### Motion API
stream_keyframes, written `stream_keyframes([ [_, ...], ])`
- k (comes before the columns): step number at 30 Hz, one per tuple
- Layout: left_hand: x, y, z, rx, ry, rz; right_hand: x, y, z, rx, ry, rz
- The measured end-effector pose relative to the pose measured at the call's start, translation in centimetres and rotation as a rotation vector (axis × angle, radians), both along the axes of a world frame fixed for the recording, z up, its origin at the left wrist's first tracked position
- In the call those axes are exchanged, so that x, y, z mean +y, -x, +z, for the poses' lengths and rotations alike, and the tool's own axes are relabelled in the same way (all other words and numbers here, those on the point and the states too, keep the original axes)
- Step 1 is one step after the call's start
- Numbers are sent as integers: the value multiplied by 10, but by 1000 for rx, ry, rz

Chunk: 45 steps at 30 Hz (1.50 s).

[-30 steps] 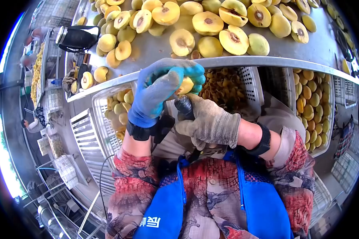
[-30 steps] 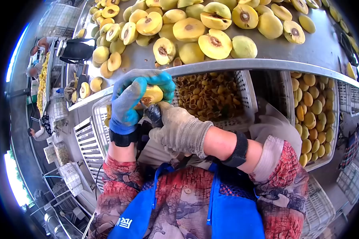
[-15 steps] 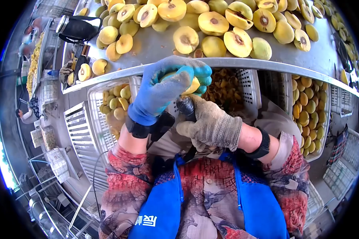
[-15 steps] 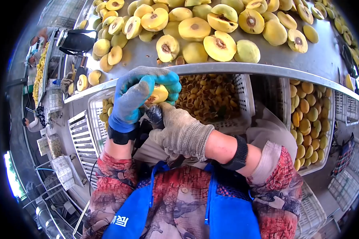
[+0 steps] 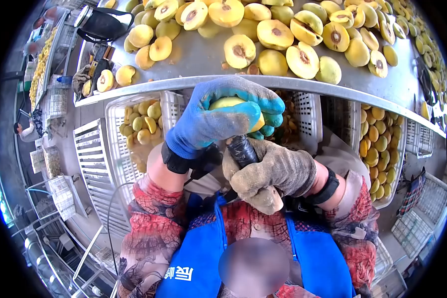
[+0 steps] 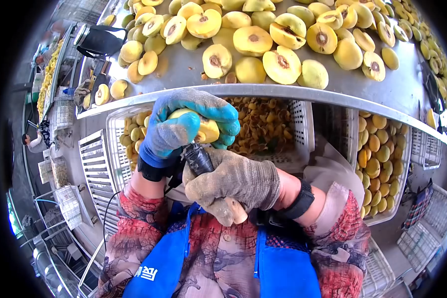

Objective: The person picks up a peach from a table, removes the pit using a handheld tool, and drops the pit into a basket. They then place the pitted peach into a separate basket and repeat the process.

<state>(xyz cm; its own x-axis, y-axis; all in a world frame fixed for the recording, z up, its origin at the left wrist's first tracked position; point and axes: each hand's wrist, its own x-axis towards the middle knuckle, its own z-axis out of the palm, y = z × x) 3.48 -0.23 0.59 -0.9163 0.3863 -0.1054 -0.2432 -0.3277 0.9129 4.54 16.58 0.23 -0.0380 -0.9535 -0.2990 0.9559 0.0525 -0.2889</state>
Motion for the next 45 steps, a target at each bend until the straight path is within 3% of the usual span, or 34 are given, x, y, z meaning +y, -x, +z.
stream_keyframes([
  [2, 6, -3, 6, -41, 17, 58, 1, -1, 1, -185, 96, 7],
  [5, 11, 5, -4, -15, -164, 127, -3, 4, 8, 125, 4, -103],
  [6, 8, 9, -13, -15, -268, 76, -1, 14, 0, 317, -68, 26],
  [9, 13, 11, -4, -177, -323, 347, -20, -4, -17, 1598, -599, -221],
  [10, 12, 14, -5, -194, -302, 428, -17, -2, -12, 1641, -634, -37],
  [14, -8, 14, -2, -109, -318, 545, -9, 4, -32, 1889, -747, 97],
  [17, -50, 1, 4, 67, -83, 697, 7, 14, -72, 2118, -929, 483],
  [18, -71, -8, 13, 59, 154, 773, 12, 15, -80, 2102, -945, 549],
  [19, -103, -16, 14, 213, 555, 729, 15, 16, -86, 2084, -958, 612],
  [20, -125, -22, 17, 108, 711, 714, 17, 16, -88, 2065, -967, 674],
  [21, -162, -28, 7, 515, 1539, 484, 19, 16, -85, 2090, -953, 618],
  [23, -172, -25, -4, 592, 1653, 505, 20, 14, -66, 2144, -916, 515],
  [25, -123, -7, 6, 610, 1408, 388, 15, 16, -52, 2068, -929, 561],
  [26, -93, 4, 8, 303, 916, 411, 13, 15, -53, 2041, -939, 567],
  [29, -53, 57, -19, 1115, 1565, 115, 11, 13, -55, 1992, -877, 451],
  [30, -30, 68, -12, 979, 1560, 15, 14, 12, -50, 2001, -860, 355],
  [32, -20, 96, -40, 1181, 1713, -111, 18, 14, -46, 1976, -835, 221],
  [34, -15, 107, -47, 1140, 1587, -121, 22, 21, -40, 1922, -805, 164],
  [37, -7, 108, -32, 794, 1589, -260, 23, 29, -25, 1801, -805, 34],
  [39, -15, 104, -35, 748, 1512, -202, 21, 32, -24, 1701, -794, -157],
  [43, -18, 92, -21, 594, 1520, -227, 18, 33, 0, 1311, -900, -268],
  [45, -27, 95, -40, 625, 1450, -175, 14, 37, -12, 1327, -933, -352],
])
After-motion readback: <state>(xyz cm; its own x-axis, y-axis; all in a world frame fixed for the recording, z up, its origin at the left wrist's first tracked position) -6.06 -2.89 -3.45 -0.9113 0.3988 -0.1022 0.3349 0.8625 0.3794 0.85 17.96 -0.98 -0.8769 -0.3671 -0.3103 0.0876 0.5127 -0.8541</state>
